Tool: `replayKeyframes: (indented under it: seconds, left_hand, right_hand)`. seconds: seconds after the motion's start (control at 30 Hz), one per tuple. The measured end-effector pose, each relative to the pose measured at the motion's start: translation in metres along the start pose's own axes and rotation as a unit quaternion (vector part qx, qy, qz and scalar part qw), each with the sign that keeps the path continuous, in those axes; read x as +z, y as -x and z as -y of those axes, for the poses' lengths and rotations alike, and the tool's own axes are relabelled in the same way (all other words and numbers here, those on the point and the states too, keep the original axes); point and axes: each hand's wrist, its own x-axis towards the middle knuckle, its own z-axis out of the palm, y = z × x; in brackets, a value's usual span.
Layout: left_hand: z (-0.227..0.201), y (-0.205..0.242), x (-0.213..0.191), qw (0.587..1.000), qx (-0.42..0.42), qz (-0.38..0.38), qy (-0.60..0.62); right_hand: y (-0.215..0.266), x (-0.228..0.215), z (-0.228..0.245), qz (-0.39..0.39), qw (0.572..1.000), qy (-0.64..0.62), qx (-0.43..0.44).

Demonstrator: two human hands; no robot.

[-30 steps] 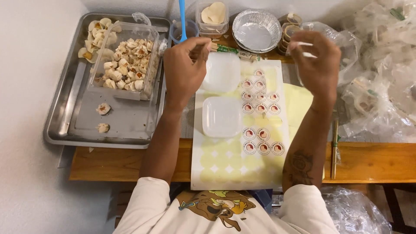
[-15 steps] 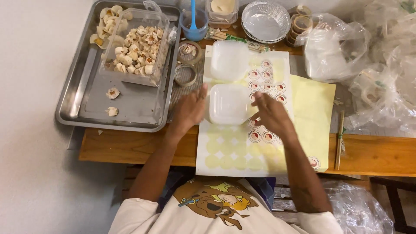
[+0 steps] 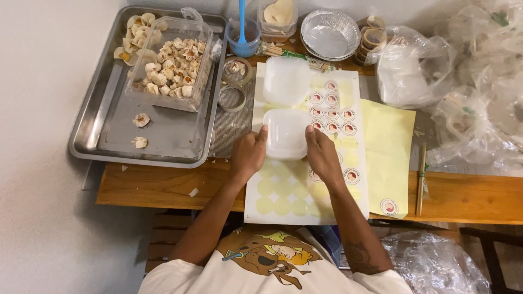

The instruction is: The person organizes a sheet of round labels, places items into a small plastic container, and then places the container and a bundle of green sticks into a clear plastic bag.

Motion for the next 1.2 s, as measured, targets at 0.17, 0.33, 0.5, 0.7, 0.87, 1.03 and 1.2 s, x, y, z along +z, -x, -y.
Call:
replayKeyframes:
  seconds: [0.17, 0.33, 0.5, 0.7, 0.87, 1.03, 1.2]
  left_hand:
    - [0.0, 0.015, -0.007, 0.996, 0.001, -0.028, 0.088]
    - [-0.011, 0.015, -0.018, 0.991, 0.031, -0.066, 0.113]
    - [-0.052, -0.02, -0.045, 0.976, 0.152, -0.138, 0.077]
    - [-0.1, -0.089, -0.063, 0.97, 0.173, -0.158, 0.065]
    - [-0.091, -0.125, -0.059, 0.977, 0.143, -0.137, 0.079]
    - [-0.082, -0.143, -0.06, 0.983, 0.141, -0.117, 0.009]
    - [-0.072, -0.151, -0.057, 0.982, 0.151, -0.103, -0.042]
  right_hand:
    - [0.028, -0.008, 0.025, 0.003, 0.989, -0.146, 0.005]
    - [0.028, -0.023, 0.038, 0.005, 0.977, -0.207, -0.048]
    - [-0.018, -0.05, 0.05, -0.006, 0.967, -0.208, -0.143]
    - [-0.084, -0.067, 0.091, -0.028, 0.969, -0.173, -0.175]
    - [-0.107, -0.06, 0.097, -0.047, 0.982, -0.135, -0.124]
    - [-0.103, -0.049, 0.107, -0.035, 0.991, -0.099, -0.078]
    - [-0.107, -0.043, 0.1, -0.077, 0.99, 0.019, -0.121]
